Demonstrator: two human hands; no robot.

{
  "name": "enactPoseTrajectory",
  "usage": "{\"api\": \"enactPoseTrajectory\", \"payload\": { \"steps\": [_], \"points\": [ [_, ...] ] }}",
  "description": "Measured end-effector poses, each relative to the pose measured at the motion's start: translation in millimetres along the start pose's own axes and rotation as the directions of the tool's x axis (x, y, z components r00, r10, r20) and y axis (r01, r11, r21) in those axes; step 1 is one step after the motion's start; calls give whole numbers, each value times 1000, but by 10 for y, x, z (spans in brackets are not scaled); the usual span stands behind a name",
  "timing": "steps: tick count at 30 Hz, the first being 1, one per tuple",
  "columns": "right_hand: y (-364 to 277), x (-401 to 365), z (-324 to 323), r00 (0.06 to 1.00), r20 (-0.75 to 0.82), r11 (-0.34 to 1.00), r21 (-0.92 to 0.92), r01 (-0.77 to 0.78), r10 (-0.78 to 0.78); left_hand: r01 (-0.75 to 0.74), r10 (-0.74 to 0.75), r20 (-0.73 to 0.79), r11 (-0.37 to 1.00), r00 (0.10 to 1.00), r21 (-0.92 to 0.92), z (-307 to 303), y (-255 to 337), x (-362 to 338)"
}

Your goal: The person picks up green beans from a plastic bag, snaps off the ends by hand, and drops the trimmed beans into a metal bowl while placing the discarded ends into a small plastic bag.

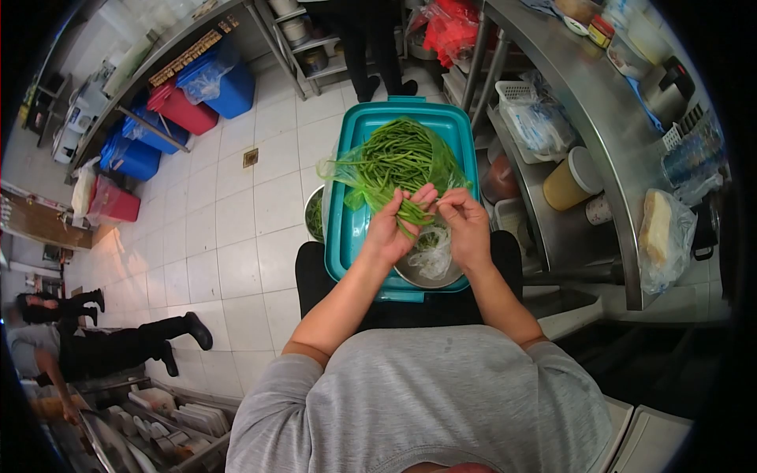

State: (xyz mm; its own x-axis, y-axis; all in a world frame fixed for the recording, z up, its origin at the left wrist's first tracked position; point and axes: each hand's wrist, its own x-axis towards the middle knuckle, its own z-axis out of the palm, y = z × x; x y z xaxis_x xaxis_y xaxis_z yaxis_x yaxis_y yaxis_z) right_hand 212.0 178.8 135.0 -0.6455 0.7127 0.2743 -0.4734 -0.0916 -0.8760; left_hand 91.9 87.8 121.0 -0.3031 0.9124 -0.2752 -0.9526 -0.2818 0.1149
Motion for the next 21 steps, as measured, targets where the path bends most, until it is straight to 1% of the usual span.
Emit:
{"api": "enactPoseTrajectory", "payload": {
  "steps": [1,4,5,7,10,13,16,17,20,21],
  "points": [
    [13,29,-35,1000,-19,997,75,8,-6,-7,5,-46,1000,999,-28,3,-15,9],
    [-165,135,-105,998,62,993,-120,-1,8,-103,105,-148,994,983,16,25,17,-7],
    [-207,142,-113,995,96,964,-264,6,20,-125,127,-152,992,980,21,31,39,-4],
    [-252,143,-118,985,160,847,-531,34,61,-173,175,-161,985,971,29,38,87,8],
    [-132,62,-82,972,204,622,-747,233,-119,-253,259,-168,966,951,59,2,124,30],
    [-207,8,66,963,241,608,-749,264,-122,-351,375,-134,920,917,175,-25,107,17],
    [-111,-39,108,964,264,676,-714,181,20,-441,477,-51,843,877,307,44,49,-22],
    [-96,-49,125,959,281,641,-742,196,32,-461,501,-27,815,865,350,70,23,-31],
    [-39,-84,142,966,187,669,-743,22,176,-520,561,53,722,826,456,125,-60,-56],
    [-31,-86,145,967,155,692,-721,-29,202,-535,573,83,692,815,484,132,-82,-64]
  ]
}}
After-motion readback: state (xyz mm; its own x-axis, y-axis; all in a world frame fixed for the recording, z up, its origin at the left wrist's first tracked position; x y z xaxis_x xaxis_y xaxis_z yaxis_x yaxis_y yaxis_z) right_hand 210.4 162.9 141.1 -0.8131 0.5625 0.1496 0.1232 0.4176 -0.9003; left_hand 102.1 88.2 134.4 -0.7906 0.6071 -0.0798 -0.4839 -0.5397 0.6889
